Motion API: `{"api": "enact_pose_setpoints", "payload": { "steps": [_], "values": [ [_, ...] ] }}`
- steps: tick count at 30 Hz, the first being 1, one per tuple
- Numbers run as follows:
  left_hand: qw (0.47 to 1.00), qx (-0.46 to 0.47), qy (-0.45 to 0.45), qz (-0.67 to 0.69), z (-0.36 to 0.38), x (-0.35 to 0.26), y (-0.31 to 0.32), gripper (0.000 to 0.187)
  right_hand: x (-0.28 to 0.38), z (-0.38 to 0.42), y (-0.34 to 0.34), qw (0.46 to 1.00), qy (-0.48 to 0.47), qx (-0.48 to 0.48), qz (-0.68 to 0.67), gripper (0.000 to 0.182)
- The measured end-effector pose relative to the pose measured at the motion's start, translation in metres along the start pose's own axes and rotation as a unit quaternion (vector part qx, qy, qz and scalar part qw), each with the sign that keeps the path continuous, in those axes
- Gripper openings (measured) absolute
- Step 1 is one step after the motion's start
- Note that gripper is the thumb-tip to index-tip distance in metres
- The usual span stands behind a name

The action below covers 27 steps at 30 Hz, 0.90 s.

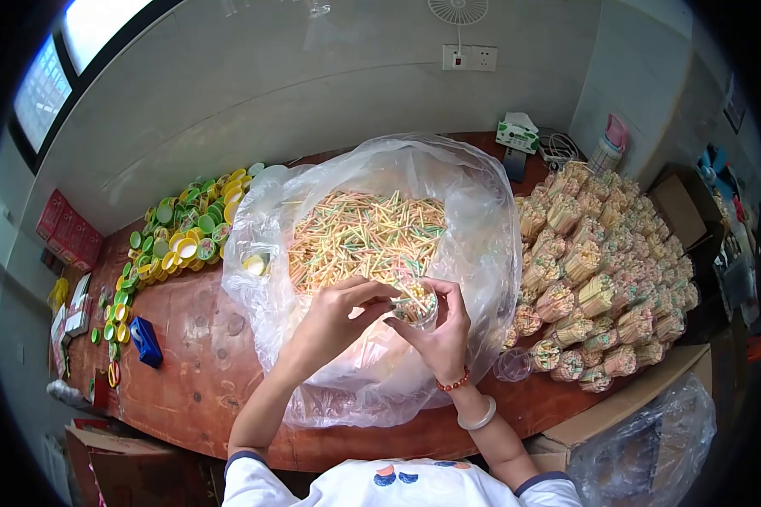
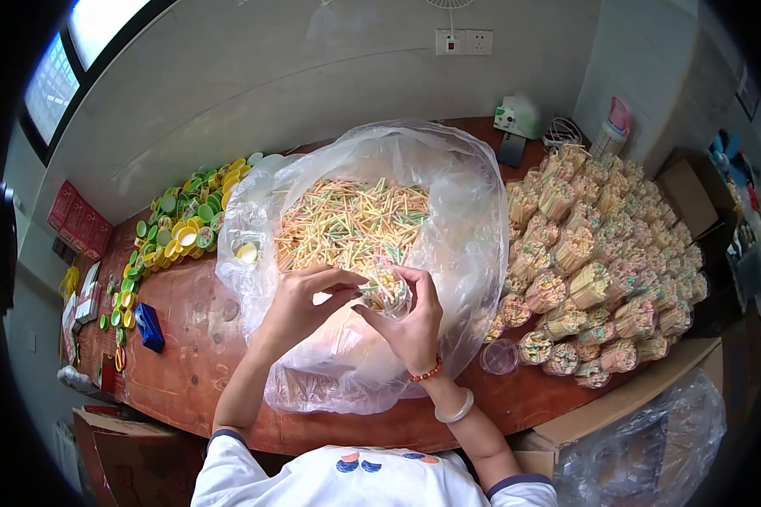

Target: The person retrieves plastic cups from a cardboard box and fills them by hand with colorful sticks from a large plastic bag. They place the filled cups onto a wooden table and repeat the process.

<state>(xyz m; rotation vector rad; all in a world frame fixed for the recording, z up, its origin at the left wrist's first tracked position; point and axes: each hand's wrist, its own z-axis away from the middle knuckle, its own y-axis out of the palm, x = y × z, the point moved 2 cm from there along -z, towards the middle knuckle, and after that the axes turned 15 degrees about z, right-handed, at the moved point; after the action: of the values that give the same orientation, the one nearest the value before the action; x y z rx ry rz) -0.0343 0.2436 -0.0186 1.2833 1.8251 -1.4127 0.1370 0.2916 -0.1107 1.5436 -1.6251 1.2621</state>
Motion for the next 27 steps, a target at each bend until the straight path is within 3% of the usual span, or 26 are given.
{"api": "enact_pose_setpoints", "payload": {
  "steps": [2,4,7,11,13,16,18,20,22,24,25,27],
  "values": [
    [1.000,-0.011,0.009,-0.012,0.000,0.000,-0.001,0.029,-0.001,0.003,0.001,1.000,0.004,0.011,0.001,0.069],
    [0.996,0.026,0.019,-0.081,-0.006,-0.003,0.000,0.023,0.003,0.005,0.001,0.998,-0.029,0.006,0.050,0.070],
    [0.984,0.072,0.055,-0.153,-0.016,-0.019,0.005,0.018,0.007,0.007,-0.001,0.999,-0.017,0.019,0.023,0.070],
    [0.966,0.113,0.126,-0.195,-0.024,-0.029,0.005,0.018,0.014,0.008,-0.006,0.998,-0.038,0.006,0.041,0.070],
    [0.936,0.205,0.171,-0.228,-0.024,-0.020,0.011,0.020,0.013,0.008,-0.009,0.997,-0.035,-0.007,0.075,0.069],
    [0.922,0.212,0.199,-0.256,-0.023,-0.015,0.015,0.025,0.015,0.011,-0.011,0.997,-0.028,0.001,0.076,0.069],
    [0.928,0.190,0.210,-0.242,-0.023,-0.015,0.015,0.020,0.010,0.012,-0.010,0.997,-0.033,-0.001,0.063,0.069],
    [0.960,0.125,0.143,-0.204,-0.024,-0.015,0.015,0.017,0.007,0.015,-0.011,0.998,-0.032,-0.007,0.053,0.069],
    [0.967,0.124,0.137,-0.176,-0.025,-0.015,0.015,0.018,0.006,0.016,-0.011,0.998,-0.033,0.016,0.045,0.071],
    [0.989,0.099,0.038,-0.101,-0.025,-0.012,0.014,0.011,0.012,0.016,-0.012,0.999,-0.028,0.017,0.039,0.071],
    [0.989,0.101,0.038,-0.102,-0.026,-0.010,0.015,0.011,0.014,0.017,-0.013,0.999,-0.021,0.019,0.034,0.071],
    [0.997,0.017,0.069,0.036,-0.029,-0.008,0.016,0.012,0.015,0.019,-0.015,0.999,-0.009,0.027,0.024,0.070]
  ]
}}
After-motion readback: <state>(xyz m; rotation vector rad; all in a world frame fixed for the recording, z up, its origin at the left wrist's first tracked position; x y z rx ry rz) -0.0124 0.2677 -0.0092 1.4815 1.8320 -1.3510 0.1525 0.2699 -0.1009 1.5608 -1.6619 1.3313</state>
